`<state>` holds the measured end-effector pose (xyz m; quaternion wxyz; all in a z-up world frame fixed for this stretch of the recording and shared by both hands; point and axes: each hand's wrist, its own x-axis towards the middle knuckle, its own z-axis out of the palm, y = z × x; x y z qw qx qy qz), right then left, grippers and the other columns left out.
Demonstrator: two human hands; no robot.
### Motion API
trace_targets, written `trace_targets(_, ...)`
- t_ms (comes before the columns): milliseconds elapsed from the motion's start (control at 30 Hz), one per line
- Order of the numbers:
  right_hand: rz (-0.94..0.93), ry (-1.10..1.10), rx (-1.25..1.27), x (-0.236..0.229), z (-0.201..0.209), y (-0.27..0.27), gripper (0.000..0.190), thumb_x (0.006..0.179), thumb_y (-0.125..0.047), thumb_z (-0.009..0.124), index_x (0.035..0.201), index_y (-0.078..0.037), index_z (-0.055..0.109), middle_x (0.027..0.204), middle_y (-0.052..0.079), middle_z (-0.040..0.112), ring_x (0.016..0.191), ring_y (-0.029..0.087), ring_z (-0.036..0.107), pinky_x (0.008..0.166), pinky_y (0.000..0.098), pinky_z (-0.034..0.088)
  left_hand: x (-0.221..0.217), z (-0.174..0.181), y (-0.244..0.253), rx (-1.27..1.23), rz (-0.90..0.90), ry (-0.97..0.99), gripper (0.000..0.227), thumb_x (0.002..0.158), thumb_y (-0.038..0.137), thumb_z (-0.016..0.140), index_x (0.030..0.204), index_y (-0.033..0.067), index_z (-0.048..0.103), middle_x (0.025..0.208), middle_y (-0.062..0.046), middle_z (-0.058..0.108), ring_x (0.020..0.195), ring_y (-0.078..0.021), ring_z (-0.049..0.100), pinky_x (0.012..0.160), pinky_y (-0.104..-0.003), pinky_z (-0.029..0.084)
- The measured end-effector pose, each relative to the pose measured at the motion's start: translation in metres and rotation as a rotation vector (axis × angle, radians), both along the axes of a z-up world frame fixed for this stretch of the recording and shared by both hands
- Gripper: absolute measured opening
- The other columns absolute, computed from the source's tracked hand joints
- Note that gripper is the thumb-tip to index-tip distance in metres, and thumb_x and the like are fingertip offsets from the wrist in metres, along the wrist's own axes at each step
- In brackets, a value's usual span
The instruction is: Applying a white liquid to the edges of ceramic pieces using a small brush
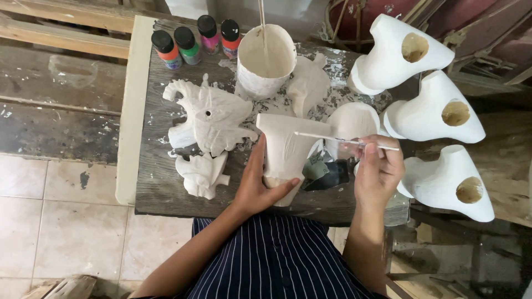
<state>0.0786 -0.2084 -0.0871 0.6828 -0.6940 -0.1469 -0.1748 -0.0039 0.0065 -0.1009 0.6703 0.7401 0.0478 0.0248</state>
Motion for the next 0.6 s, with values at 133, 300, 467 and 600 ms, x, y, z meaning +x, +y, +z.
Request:
trace_targets(133, 0.079, 0.131, -0.019, -0.003, -0.002, 0.003, 0.014, 0.104, -0.013, 0.06, 0.1, 0.0, 0.064, 0.087, 0.018, 0.068, 0.068, 0.021, 0.068, 0.06, 0.0256, 0.052, 0.0, -0.006, 0.0, 0.01, 0.006, 0.02, 0.119, 0.075, 0.037, 0.088, 0.158, -0.0079, 0.015, 0.15, -0.04, 0.034, 0.142, -0.0569, 0.032, 0.114, -0.061, 0.035)
trace_targets(300, -0.024, 0.135, 0.016, 0.003, -0.001, 0.011, 0.014, 0.11, -0.013, 0.054, 0.103, -0.003, 0.062, 0.09, 0.012, 0.066, 0.057, 0.01, 0.055, 0.051, 0.0208, 0.042, 0.0, -0.003, 0.001, 0.022, -0.001, 0.071, 0.11, 0.082, 0.037, 0.083, 0.159, -0.0049, 0.018, 0.151, -0.038, 0.035, 0.142, -0.0569, 0.032, 0.114, -0.063, 0.032)
trace_targets(467, 0.023, 0.217, 0.038, 0.002, 0.002, 0.013, 0.02, 0.107, -0.016, 0.06, 0.097, 0.002, 0.06, 0.079, 0.019, 0.068, 0.055, 0.012, 0.056, 0.048, 0.0205, 0.041, 0.004, 0.005, 0.006, 0.04, -0.031, 0.15, 0.107, 0.084, 0.045, 0.078, 0.161, -0.0002, 0.018, 0.153, -0.036, 0.035, 0.142, -0.0554, 0.034, 0.115, -0.062, 0.031)
trace_targets(600, -0.058, 0.185, 0.05, 0.004, -0.01, 0.005, 0.017, 0.111, -0.016, 0.054, 0.101, -0.004, 0.059, 0.093, 0.015, 0.067, 0.054, 0.011, 0.053, 0.047, 0.0207, 0.04, 0.003, 0.022, 0.005, 0.158, -0.06, 0.193, 0.1, 0.09, 0.047, 0.07, 0.162, 0.0032, 0.016, 0.151, -0.036, 0.038, 0.134, -0.0571, 0.044, 0.105, -0.065, 0.041)
